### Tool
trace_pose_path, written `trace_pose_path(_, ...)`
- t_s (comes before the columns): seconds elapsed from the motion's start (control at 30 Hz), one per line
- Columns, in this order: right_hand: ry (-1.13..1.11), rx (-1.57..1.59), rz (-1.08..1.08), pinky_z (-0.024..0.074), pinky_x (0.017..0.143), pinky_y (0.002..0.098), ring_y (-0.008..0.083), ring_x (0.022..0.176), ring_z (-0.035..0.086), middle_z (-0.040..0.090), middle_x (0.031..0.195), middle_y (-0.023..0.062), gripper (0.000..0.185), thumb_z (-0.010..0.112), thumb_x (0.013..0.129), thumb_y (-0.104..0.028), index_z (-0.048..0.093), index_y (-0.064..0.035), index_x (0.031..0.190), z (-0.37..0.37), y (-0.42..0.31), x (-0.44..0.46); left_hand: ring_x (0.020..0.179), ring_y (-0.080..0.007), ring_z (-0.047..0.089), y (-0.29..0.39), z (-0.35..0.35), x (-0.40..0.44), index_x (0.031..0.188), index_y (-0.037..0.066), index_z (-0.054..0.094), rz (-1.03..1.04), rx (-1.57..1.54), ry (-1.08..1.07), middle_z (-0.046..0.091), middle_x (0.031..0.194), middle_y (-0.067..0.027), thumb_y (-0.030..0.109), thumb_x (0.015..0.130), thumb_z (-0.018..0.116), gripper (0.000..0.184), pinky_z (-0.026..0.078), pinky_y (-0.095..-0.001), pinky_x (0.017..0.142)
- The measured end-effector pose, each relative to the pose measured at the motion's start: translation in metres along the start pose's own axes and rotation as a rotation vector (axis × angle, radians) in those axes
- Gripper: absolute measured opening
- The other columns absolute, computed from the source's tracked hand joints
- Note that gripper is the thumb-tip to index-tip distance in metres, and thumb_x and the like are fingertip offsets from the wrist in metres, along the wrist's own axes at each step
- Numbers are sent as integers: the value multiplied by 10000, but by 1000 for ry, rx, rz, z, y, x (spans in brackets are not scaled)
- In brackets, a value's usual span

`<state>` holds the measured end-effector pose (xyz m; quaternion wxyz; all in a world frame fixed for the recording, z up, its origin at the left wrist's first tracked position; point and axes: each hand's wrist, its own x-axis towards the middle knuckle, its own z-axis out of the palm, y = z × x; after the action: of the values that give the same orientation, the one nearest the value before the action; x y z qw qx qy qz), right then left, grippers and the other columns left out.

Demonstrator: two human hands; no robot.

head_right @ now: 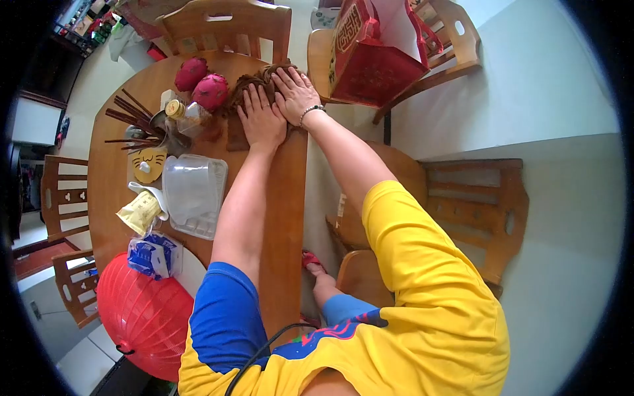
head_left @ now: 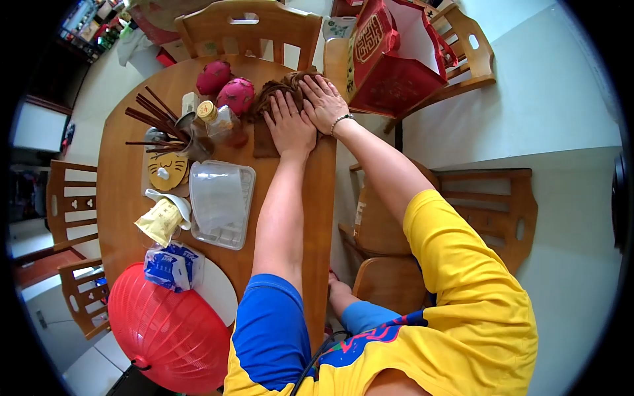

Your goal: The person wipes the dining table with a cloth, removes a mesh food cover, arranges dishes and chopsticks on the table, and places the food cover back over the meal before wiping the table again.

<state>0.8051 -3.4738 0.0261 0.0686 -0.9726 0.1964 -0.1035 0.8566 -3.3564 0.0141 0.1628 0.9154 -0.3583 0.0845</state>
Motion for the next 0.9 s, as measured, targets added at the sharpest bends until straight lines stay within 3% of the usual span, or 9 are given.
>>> trace_pose_path(0.27, 56, 12, 41, 192, 1198, 436, 255, 1468, 245, 312, 1577, 34, 552, 381, 982, -362, 368, -165, 1498, 4, -2, 5, 1485, -276, 183, -3, 5, 7, 1510, 49, 317, -20, -90, 23, 239, 1600, -124, 345, 974, 333, 613, 114, -489, 1200)
trace_pose_path(0.3, 57, 15, 49, 190, 1199, 436, 254, 1469, 242, 306, 1580, 34, 553, 380, 983, -364, 367, -163, 1499, 5, -2, 6, 1473, -291, 216, -4, 5, 6, 1498, 52, 336, -3, -61, 52, 260, 1588, -130, 356, 993, 329, 590, 160, -490, 1193)
trace_pose_path(0.4, 42, 2, 53, 176, 1205, 434, 259, 1477, 224, 290, 1588, 32, 563, 376, 986, -378, 352, -165, 1506, 8, -5, 2, 1472, -290, 218, -8, 0, -4, 1493, 50, 345, 28, -47, 28, 262, 1588, -126, 351, 993, 336, 584, 164, -482, 1193)
trace_pose_path(0.6, -1, 26, 142, 106, 1220, 421, 255, 1497, 154, 230, 1610, 40, 599, 356, 991, -401, 304, -137, 1526, 2, -31, -41, 1478, -286, 204, -14, -16, -51, 1504, 55, 330, 43, -31, 9, 250, 1595, -116, 342, 991, 342, 588, 157, -466, 1198)
trace_pose_path(0.9, -19, 14, 110, 97, 1219, 431, 272, 1503, 122, 198, 1618, 66, 617, 352, 998, -389, 273, -88, 1530, -5, -80, -130, 1481, -285, 197, -19, -64, -141, 1512, 54, 313, 20, 56, -147, 219, 1607, -117, 325, 972, 365, 606, 170, -449, 1196)
